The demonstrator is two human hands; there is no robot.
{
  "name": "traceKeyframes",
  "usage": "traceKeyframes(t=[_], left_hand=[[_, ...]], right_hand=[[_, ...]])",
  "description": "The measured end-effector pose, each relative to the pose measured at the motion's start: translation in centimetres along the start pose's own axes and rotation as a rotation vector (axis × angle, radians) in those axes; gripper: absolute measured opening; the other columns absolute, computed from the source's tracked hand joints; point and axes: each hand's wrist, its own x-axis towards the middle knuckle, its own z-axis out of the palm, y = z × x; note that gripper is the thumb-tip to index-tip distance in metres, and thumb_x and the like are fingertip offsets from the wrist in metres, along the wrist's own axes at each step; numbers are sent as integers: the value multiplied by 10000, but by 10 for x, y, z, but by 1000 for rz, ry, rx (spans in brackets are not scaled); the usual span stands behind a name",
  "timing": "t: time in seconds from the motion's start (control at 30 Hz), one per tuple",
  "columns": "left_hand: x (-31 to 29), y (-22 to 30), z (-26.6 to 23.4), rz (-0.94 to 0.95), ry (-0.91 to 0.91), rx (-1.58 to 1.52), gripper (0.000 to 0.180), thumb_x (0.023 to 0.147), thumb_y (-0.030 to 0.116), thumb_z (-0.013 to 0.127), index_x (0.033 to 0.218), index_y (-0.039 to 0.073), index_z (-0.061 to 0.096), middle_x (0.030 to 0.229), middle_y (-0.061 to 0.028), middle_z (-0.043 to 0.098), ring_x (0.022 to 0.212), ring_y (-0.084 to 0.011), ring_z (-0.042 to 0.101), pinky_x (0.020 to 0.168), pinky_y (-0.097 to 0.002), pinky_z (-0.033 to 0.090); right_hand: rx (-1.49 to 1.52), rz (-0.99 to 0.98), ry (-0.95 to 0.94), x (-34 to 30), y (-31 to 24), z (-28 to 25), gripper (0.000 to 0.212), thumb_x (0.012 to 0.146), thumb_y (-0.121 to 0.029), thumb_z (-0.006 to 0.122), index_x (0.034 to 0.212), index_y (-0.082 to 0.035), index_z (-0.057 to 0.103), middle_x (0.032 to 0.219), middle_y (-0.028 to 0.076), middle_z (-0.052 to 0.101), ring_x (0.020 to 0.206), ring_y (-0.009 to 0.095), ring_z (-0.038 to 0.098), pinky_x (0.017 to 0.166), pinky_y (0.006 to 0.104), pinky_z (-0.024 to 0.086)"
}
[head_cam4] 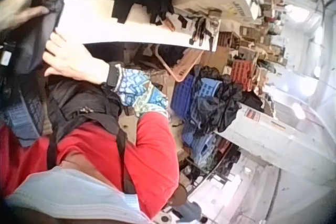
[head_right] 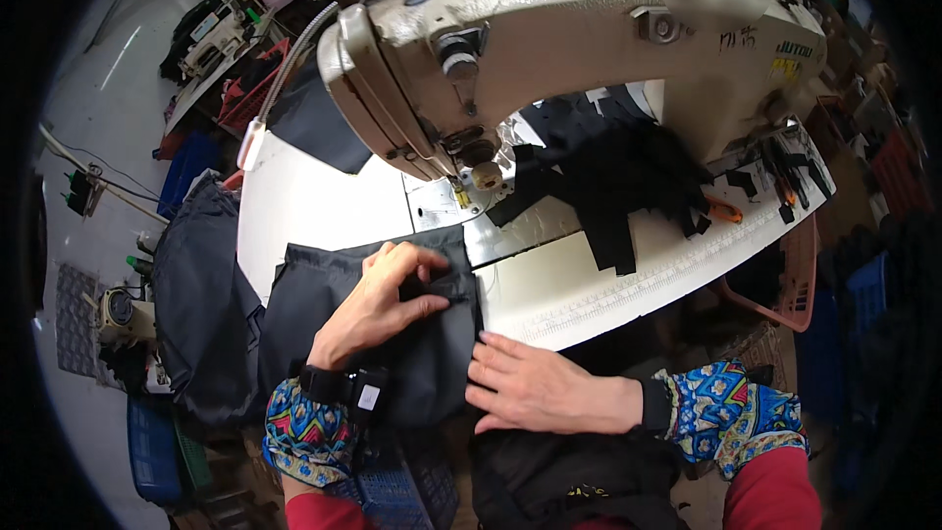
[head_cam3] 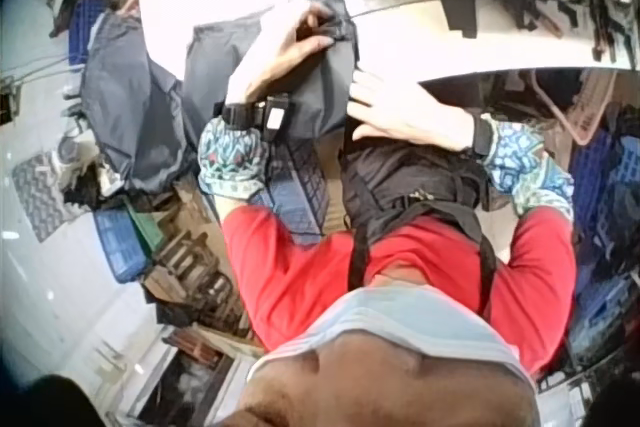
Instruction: The recorder is using an industrial sewing machine to sew black fabric bags.
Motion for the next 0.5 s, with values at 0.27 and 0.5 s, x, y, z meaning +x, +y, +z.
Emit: traceKeyframes(t=[0.27, 0.5], left_hand=[[-8, 9, 6, -125, 72, 62, 460, 745, 211, 874, 1126, 82, 652, 1024, -27, 597, 968, -234, 477, 901, -349, 389], [4, -2, 11, -137, 175, 78, 243, 780, 187, 846, 921, 43, 712, 825, -41, 628, 873, -218, 487, 860, -343, 409]], right_hand=[[27, 3, -3, -12, -13, 3, 438, 954, -430, 612, 1087, -14, 647, 1184, 136, 622, 1255, 295, 545, 1158, 441, 375], [58, 8, -28, -14, -10, -1, 437, 967, -412, 600, 1116, -8, 669, 1226, 148, 629, 1283, 296, 542, 1158, 439, 371]])
